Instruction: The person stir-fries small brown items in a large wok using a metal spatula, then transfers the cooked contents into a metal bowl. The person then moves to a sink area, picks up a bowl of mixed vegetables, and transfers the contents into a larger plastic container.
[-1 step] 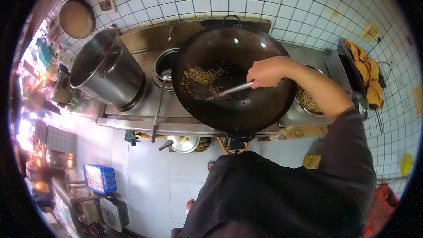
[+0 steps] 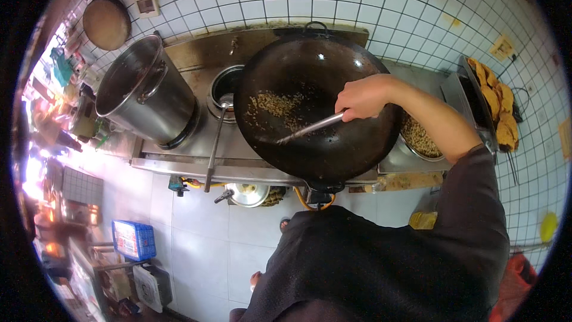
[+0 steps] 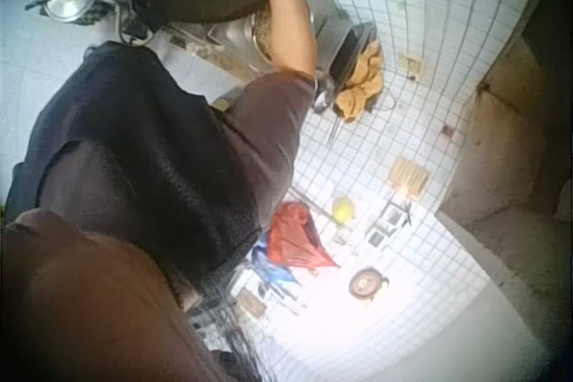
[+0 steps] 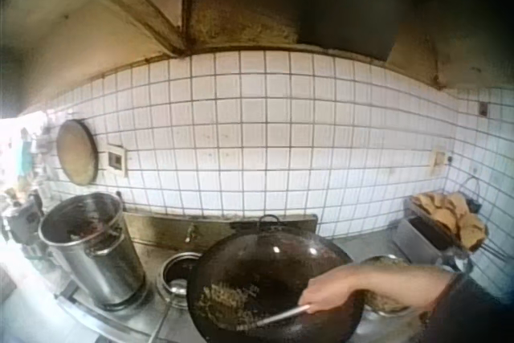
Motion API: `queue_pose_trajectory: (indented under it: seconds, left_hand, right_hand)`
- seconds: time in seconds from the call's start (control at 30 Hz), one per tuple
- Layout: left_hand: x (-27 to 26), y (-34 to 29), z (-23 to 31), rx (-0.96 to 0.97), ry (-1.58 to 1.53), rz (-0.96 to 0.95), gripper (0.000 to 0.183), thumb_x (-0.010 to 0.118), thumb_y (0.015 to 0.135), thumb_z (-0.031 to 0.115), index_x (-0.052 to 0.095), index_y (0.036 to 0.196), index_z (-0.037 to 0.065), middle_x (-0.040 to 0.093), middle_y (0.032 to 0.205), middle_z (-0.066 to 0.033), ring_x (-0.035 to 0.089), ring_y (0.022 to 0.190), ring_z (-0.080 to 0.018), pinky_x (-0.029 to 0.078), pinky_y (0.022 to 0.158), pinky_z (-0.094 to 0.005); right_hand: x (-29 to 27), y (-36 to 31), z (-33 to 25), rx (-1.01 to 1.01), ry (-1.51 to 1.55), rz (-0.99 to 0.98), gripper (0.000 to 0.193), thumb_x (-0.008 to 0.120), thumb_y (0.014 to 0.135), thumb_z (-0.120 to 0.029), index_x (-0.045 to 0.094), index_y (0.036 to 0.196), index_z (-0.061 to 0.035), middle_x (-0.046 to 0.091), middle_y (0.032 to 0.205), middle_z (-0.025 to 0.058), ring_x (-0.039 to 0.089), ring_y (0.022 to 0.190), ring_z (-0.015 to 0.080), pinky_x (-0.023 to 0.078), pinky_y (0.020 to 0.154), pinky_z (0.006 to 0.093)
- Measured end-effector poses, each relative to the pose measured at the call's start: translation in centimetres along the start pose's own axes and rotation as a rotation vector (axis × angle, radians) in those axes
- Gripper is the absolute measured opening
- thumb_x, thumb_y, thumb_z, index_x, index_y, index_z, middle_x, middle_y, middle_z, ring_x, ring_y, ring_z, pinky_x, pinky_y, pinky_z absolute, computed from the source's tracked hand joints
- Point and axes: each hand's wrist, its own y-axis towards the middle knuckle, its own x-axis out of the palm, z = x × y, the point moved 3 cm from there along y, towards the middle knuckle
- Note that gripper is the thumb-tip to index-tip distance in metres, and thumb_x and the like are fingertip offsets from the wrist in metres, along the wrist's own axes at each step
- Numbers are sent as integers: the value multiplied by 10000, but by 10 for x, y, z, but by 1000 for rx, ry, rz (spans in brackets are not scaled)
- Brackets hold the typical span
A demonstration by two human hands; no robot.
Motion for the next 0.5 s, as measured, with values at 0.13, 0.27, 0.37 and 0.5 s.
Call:
queue_pose_trajectory:
  seconds: [0.13,0.27,0.37,0.5]
  left_hand:
    - [10,7,-4,21,0,-34,174,448,813,107,478,982,77,514,701,-65,514,531,-205,397,439,-314]
    - [20,25,9,50,-21,-125,301,477,806,131,471,1101,76,564,793,-89,571,608,-232,447,496,-337]
    - [25,33,12,53,-66,-119,307,489,793,114,476,1096,70,565,813,-108,575,626,-237,452,501,-343]
    - [37,47,21,18,1,-98,296,490,801,113,477,1094,75,571,828,-111,577,631,-242,454,503,-347]
  right_hand:
    - [4,42,-11,101,158,44,238,419,858,-187,545,823,11,577,618,120,581,489,220,455,535,372]
    - [20,49,43,-29,-94,311,229,483,813,-205,568,786,6,573,593,146,581,521,266,448,540,391]
    - [-9,-5,25,17,-114,-13,187,542,775,-189,595,791,-10,588,592,108,576,491,224,455,510,361]
    - [36,16,30,41,-124,-49,190,562,743,-192,607,744,-7,581,555,115,588,543,254,471,543,385]
